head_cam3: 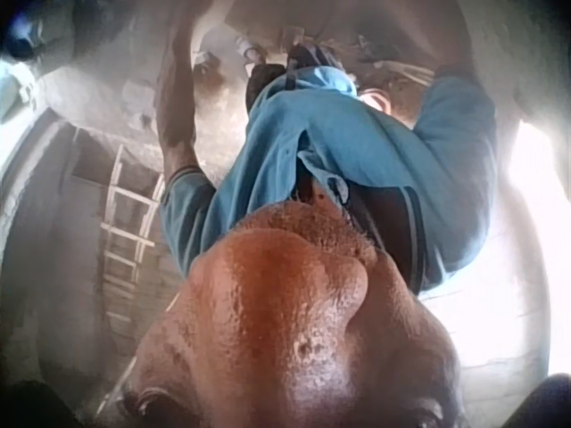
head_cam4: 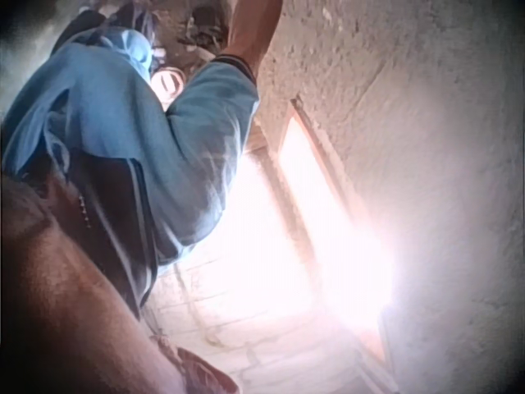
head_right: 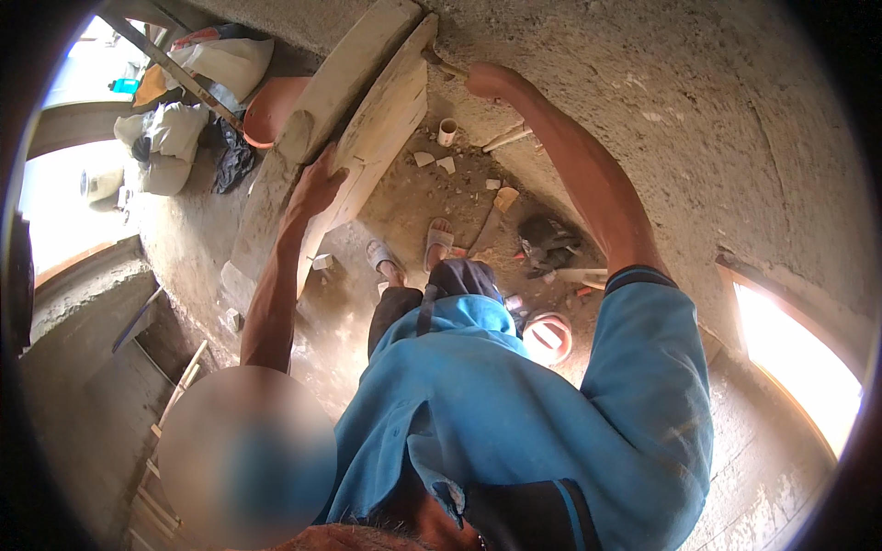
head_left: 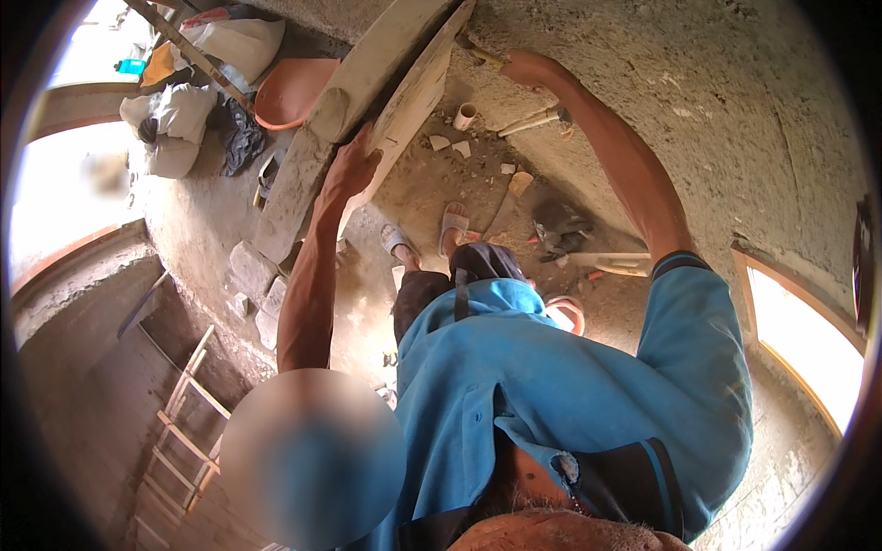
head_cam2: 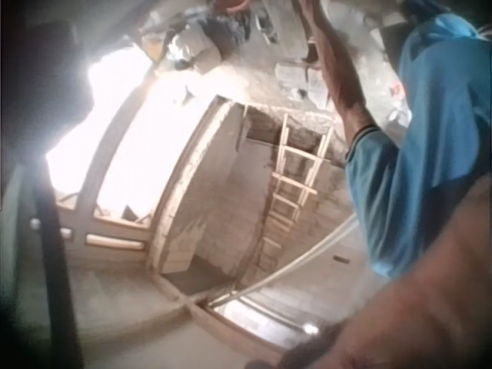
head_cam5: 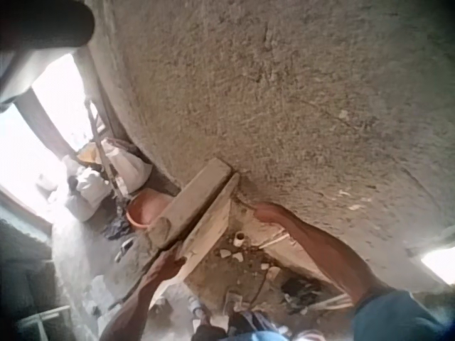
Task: The person measures a curved wall with a tape measure and marks it with a pen. They then pick up a curved wooden plank and a hammer, positioning the plank against the wall and hammering nails into it to secure it in place.
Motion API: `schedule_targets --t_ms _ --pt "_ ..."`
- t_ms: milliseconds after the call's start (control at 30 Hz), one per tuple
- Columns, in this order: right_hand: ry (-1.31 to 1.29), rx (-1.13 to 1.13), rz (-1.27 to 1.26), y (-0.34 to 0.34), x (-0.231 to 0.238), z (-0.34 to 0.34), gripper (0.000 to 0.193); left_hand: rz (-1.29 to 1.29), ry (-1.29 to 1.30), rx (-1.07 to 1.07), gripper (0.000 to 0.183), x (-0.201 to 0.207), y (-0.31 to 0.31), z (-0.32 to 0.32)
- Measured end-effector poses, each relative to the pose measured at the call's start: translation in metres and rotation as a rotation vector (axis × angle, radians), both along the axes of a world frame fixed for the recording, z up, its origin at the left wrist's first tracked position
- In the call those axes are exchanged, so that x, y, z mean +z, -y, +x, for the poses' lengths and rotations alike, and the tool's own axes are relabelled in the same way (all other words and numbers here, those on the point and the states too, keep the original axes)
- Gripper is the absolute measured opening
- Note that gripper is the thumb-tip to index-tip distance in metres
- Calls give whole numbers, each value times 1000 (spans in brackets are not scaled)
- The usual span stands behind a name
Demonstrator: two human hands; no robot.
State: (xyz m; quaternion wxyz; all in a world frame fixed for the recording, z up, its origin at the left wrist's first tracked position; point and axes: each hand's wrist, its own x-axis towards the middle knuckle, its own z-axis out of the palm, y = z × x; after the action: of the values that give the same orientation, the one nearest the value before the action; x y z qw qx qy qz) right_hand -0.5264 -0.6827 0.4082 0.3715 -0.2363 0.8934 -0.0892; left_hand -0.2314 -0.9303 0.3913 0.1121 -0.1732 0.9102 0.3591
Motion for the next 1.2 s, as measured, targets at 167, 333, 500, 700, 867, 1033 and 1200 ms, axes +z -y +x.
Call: schedule_targets --t_ms 167,333,500,700,867,1033,1200 --pt "-44 -47 -39 -20 -5 5 41 35 10 9 66 5 1 1" --pt "-356 -8 -335 -55 -102 1 52 -74 7 8 65 0 -1 1" --pt "-125 -41 -141 -47 -61 5 53 -17 -53 24 61 -13 3 7" --pt "-120 -60 -147 -38 -47 7 55 -149 -98 -21 64 -21 4 6" --pt "-77 -196 -185 -34 -40 10 56 226 132 104 63 6 8 -10" --pt "-26 -157 -47 -28 -17 22 55 136 46 80 63 -8 5 4" --pt "-167 -73 -251 -44 -37 23 55 -17 -163 1 65 -28 1 11"
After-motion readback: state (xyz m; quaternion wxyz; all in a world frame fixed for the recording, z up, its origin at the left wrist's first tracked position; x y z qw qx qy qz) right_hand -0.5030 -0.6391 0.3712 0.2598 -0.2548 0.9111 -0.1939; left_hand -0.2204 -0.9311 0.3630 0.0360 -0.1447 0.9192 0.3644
